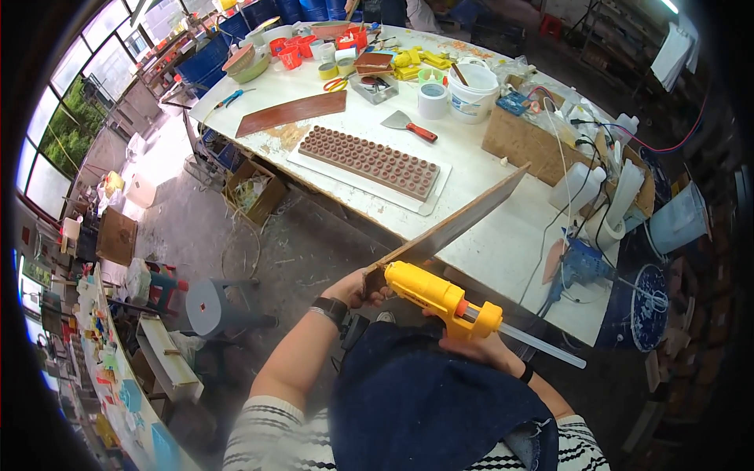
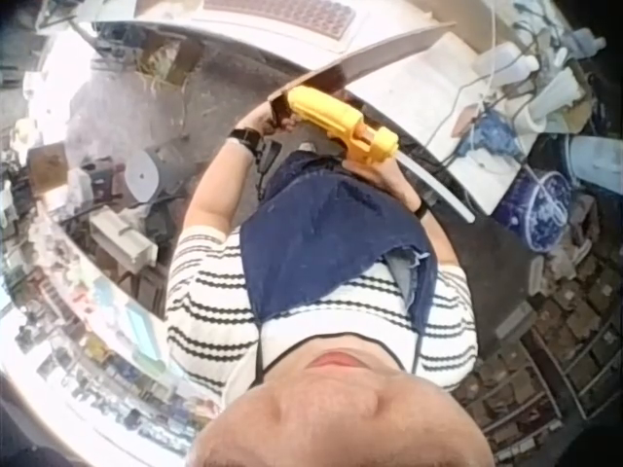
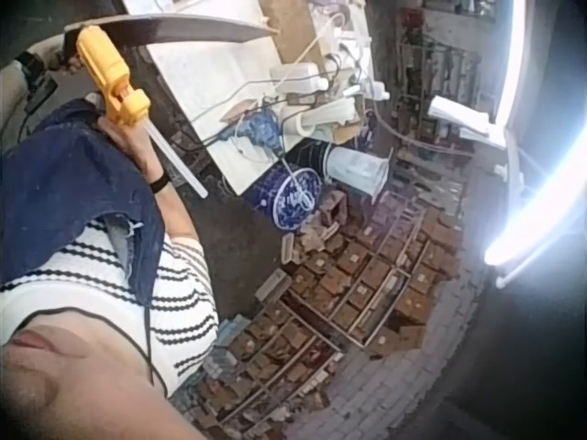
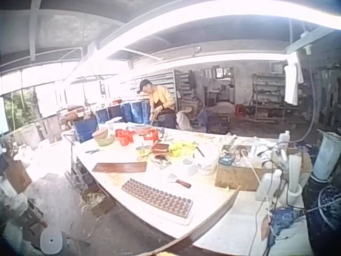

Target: Assembling wooden borders for a mold using a hot glue gun.

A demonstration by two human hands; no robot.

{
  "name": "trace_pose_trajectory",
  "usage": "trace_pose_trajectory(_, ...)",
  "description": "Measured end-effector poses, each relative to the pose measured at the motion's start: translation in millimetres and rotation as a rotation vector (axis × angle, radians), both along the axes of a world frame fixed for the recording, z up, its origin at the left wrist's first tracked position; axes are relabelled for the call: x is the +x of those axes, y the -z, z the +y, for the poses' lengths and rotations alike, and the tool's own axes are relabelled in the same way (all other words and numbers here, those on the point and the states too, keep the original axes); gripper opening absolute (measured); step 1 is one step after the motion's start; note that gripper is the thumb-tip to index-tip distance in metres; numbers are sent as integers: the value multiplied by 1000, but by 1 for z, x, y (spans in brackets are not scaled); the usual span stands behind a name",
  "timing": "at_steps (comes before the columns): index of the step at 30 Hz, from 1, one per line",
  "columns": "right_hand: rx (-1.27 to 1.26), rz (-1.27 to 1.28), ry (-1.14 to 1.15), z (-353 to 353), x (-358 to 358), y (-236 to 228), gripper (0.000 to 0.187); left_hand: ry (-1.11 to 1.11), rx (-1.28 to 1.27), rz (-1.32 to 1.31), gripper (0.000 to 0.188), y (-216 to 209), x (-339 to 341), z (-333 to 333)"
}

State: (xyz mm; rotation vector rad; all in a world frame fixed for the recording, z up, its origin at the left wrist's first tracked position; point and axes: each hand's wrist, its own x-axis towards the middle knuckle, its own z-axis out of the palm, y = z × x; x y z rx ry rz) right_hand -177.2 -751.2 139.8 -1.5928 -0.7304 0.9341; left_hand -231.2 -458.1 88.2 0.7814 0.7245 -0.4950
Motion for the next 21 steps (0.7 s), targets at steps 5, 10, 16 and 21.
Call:
trace_pose_trajectory(5,59,-35,-32,4,6,-6,51,3,64,34,31,2,-1,-2)
trace_pose_trajectory(10,179,-27,-41,8,5,-13,52,3,16,16,29,12,-3,3)
trace_pose_trajectory(16,28,14,-64,-3,0,14,55,-7,13,-21,27,10,-5,3)
trace_pose_trajectory(21,-15,1,-100,0,-3,13,56,-19,-49,-86,27,33,-9,10)
